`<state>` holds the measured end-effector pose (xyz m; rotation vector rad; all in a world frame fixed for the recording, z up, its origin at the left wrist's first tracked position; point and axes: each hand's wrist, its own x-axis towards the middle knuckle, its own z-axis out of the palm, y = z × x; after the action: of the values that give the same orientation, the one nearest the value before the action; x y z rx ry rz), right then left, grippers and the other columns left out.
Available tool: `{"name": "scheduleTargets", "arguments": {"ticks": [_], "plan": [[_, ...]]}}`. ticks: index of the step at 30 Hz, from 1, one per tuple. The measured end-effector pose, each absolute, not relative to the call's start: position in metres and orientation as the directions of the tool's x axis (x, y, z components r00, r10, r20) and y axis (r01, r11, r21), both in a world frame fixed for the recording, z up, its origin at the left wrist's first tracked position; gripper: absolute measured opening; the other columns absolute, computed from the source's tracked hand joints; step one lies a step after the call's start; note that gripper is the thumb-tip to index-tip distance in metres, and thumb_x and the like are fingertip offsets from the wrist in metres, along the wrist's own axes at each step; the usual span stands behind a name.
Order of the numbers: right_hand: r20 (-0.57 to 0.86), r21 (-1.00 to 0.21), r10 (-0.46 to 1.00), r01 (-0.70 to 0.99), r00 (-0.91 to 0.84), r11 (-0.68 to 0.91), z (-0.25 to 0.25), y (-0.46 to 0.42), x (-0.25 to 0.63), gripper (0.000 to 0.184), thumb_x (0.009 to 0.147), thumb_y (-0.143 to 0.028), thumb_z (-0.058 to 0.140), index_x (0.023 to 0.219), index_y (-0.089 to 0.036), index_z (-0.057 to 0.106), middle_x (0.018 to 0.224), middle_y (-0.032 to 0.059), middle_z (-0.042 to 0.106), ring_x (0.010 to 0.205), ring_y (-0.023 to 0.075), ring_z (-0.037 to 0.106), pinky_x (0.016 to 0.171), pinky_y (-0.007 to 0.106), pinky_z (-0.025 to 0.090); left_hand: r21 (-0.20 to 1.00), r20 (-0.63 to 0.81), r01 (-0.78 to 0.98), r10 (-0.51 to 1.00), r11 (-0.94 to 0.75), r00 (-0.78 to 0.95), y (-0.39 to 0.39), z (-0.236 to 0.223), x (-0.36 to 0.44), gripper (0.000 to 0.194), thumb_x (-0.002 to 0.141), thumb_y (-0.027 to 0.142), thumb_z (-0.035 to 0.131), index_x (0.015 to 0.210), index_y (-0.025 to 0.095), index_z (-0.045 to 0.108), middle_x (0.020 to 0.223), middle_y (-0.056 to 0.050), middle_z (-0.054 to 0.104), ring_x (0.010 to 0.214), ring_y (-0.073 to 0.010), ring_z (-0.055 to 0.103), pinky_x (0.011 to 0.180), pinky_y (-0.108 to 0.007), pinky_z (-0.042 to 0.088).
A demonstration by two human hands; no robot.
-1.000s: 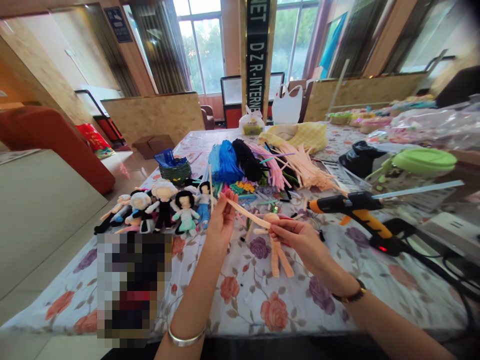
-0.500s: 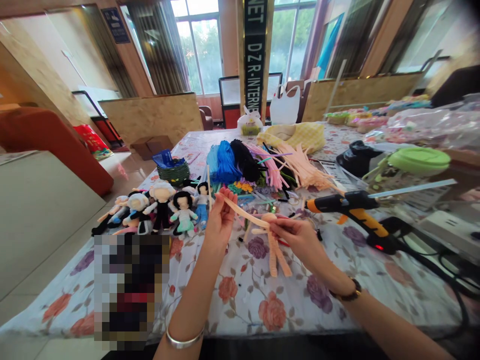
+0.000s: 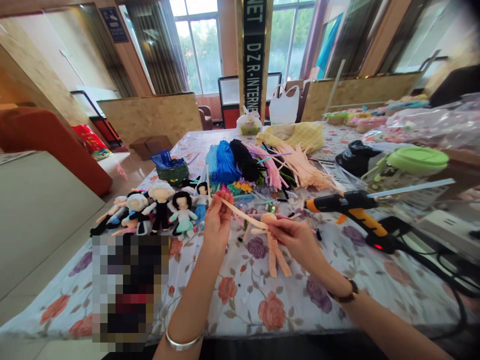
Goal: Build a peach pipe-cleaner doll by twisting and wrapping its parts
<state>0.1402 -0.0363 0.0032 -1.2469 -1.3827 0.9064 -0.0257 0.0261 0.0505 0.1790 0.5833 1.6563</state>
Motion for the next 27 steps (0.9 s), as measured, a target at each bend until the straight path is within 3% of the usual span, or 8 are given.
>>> {"name": "scheduleTargets", "arguments": {"ticks": [5, 13, 17, 21, 27], "plan": [[0.246, -0.938, 0.965, 0.275, 0.093, 0.212, 0.013, -0.044, 0.132, 0.02, 0.076, -0.031, 0.061, 0.081, -0.017, 0.074, 0.07, 0.0035, 0.067, 0.067, 0.0189, 0.059, 0.063, 0.03, 0.045, 0.43, -0.217, -0.895, 0.949, -0.118, -0.23, 0.027, 0.049, -0.025, 0.028, 0.09, 0.007, 0.041, 0.069, 0.009, 0.06, 0.066, -0.001, 0.066, 0.064, -0.0053, 0.064, 0.083, -0.023, 0.053], [0.057, -0.988, 0.977, -0.131, 0.204, 0.085, 0.017, -0.043, 0.133, 0.027, 0.068, -0.037, 0.07, 0.087, -0.017, 0.072, 0.071, 0.003, 0.069, 0.062, 0.0146, 0.06, 0.058, 0.027, 0.048, 0.207, -0.249, -0.975, 0.96, -0.079, -0.13, 0.015, 0.055, -0.02, 0.036, 0.093, 0.016, 0.035, 0.065, 0.011, 0.056, 0.061, 0.002, 0.062, 0.061, -0.0028, 0.061, 0.075, -0.017, 0.054], [0.074, -0.956, 0.968, -0.259, 0.238, 0.137, 0.024, -0.045, 0.129, 0.033, 0.064, -0.033, 0.075, 0.091, -0.018, 0.066, 0.065, -0.0005, 0.067, 0.06, 0.0129, 0.06, 0.062, 0.027, 0.05, 0.146, -0.27, -0.987, 0.957, -0.07, -0.108, 0.017, 0.06, -0.021, 0.04, 0.094, 0.018, 0.033, 0.06, 0.012, 0.055, 0.057, 0.002, 0.06, 0.058, -0.0029, 0.059, 0.071, -0.016, 0.053], [0.125, -0.934, 0.963, -0.299, 0.24, 0.196, 0.028, -0.047, 0.122, 0.03, 0.064, -0.031, 0.075, 0.087, -0.019, 0.06, 0.06, -0.0034, 0.064, 0.057, 0.0115, 0.059, 0.061, 0.026, 0.049, 0.15, -0.259, -0.984, 0.957, -0.093, -0.129, 0.019, 0.068, -0.024, 0.04, 0.094, 0.017, 0.033, 0.062, 0.012, 0.056, 0.059, 0.003, 0.061, 0.06, -0.0025, 0.059, 0.073, -0.015, 0.051], [0.166, -0.952, 0.949, -0.207, 0.268, 0.225, 0.032, -0.051, 0.117, 0.029, 0.068, -0.034, 0.072, 0.09, -0.02, 0.059, 0.063, -0.0029, 0.063, 0.059, 0.0134, 0.059, 0.059, 0.027, 0.049, 0.295, -0.14, -0.955, 0.99, 0.009, -0.034, 0.005, 0.068, -0.006, 0.034, 0.094, 0.03, 0.035, 0.082, 0.014, 0.062, 0.064, 0.003, 0.059, 0.059, -0.0052, 0.057, 0.071, -0.022, 0.05]]}}
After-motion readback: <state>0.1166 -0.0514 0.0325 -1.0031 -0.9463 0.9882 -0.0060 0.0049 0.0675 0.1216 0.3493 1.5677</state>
